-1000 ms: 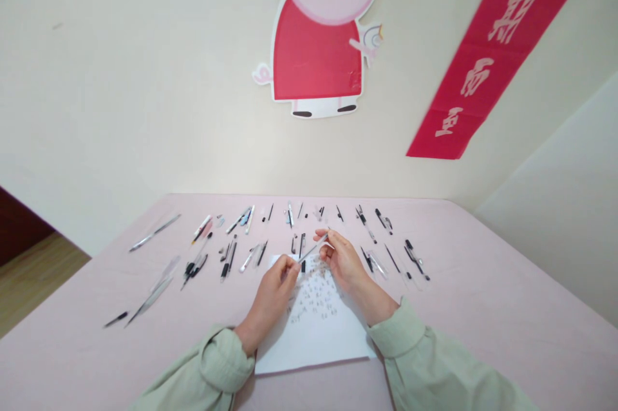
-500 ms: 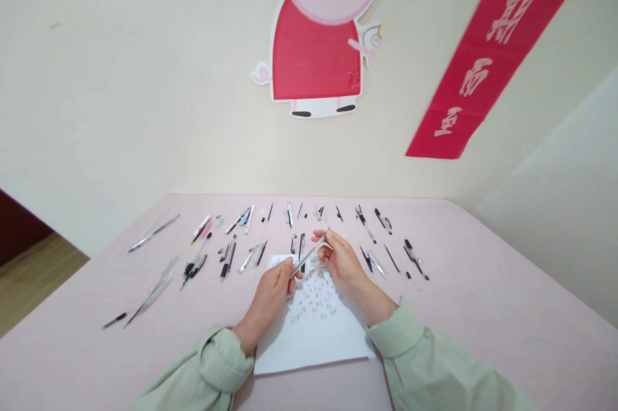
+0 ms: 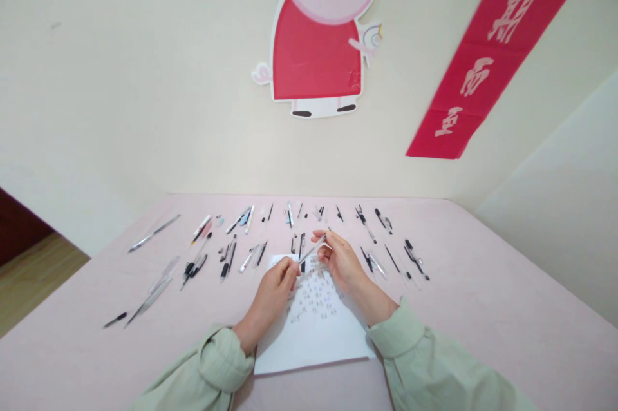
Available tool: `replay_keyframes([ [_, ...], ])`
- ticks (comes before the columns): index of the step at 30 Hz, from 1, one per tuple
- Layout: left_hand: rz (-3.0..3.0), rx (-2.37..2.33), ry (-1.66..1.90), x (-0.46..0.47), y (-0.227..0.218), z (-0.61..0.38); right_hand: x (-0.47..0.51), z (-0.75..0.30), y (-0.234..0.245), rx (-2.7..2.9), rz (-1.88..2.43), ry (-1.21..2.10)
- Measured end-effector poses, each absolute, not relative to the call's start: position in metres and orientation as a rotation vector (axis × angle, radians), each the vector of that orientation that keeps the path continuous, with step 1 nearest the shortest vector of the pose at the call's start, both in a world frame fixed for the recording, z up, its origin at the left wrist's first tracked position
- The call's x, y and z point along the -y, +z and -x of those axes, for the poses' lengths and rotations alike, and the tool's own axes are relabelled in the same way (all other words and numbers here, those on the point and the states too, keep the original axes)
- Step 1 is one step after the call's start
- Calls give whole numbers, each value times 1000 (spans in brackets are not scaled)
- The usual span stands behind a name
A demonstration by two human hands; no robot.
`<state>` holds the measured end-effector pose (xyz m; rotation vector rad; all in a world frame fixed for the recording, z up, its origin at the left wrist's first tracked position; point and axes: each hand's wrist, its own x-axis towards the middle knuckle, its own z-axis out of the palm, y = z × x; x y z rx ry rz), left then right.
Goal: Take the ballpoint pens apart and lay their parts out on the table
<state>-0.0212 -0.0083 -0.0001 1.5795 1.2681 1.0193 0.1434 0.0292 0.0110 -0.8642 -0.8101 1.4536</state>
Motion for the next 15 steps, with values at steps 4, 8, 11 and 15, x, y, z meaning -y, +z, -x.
replay_keyframes([
  [4,-1528,-1263,986,8,1,20,-30,-144,9,803,869,1455],
  [8,-1580,-1263,1068,9,4,20,-30,-143,8,802,865,1456],
  [11,-1487,-1259,990,10,5,19,-29,-143,9,812,868,1459],
  [15,-1557,-1256,1027,9,5,19,-29,-143,10,803,884,1456],
])
